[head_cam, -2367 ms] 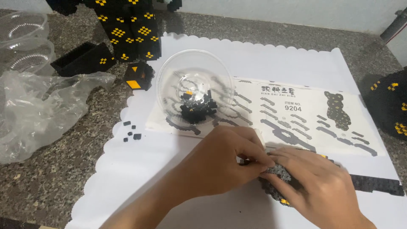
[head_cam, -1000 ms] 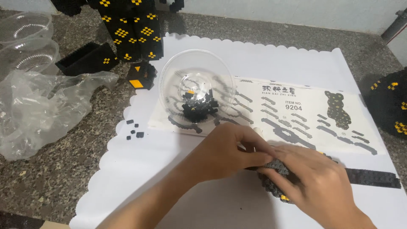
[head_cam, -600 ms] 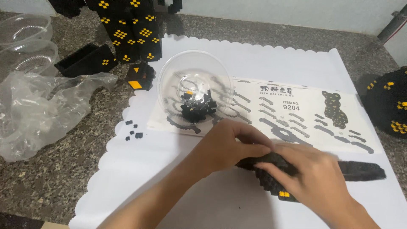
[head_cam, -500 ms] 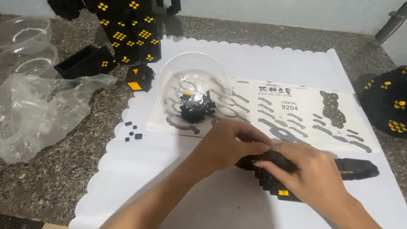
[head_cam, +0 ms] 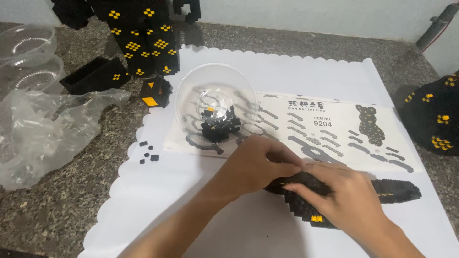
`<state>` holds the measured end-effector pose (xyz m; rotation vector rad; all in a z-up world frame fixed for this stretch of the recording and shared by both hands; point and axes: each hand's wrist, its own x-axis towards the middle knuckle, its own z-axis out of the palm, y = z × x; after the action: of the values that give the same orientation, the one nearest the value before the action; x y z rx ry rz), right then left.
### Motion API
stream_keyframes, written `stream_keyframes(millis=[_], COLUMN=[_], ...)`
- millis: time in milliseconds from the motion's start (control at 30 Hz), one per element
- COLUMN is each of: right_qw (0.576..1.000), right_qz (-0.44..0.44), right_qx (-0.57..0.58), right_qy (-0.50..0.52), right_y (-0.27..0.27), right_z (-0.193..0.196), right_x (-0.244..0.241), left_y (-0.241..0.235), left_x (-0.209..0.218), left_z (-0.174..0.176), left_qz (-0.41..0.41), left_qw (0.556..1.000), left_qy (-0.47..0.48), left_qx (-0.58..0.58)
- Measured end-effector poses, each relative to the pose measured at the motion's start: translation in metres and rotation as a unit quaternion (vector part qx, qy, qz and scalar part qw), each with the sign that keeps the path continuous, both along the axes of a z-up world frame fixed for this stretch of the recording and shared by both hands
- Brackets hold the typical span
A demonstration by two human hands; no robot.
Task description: Assembling a micro-block toy figure by following a manual
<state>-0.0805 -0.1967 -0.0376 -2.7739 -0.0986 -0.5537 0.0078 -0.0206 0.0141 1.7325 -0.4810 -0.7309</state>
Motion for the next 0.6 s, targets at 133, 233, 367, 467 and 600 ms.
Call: stream_keyframes(millis=[133,233,367,467,600], right_qw=[0.999,1.0,1.0,0.999,1.0], right_qz=[0.045,0.009,0.019,0.035,0.01], right_qx=[0.007,0.0,0.009,0.007,0.016], right_qy=[0.007,-0.004,0.001,-0.014,0.009], right_y=[-0.002,-0.003,0.001,-0.002,-0.004], right_z=[0.002,-0.003,0.001,-0.001,-0.003], right_x=[0.002,0.001,0.0,0.003,0.001], left_y=[-0.003,-0.001,-0.002,-0.008,-0.003], left_x=[0.006,0.006,0.007,0.016,0.015], left_z=[-0.011,0.001,-0.003,-0.023,-0.011], left_qz=[-0.022,-0.034,-0.036,-0.049,-0.055], left_qw=[0.997,0.999,0.999,0.998,0.998], left_qy=[0.032,-0.005,0.011,0.02,0.021], left_qx=[-0.071,-0.011,0.008,-0.03,-0.025])
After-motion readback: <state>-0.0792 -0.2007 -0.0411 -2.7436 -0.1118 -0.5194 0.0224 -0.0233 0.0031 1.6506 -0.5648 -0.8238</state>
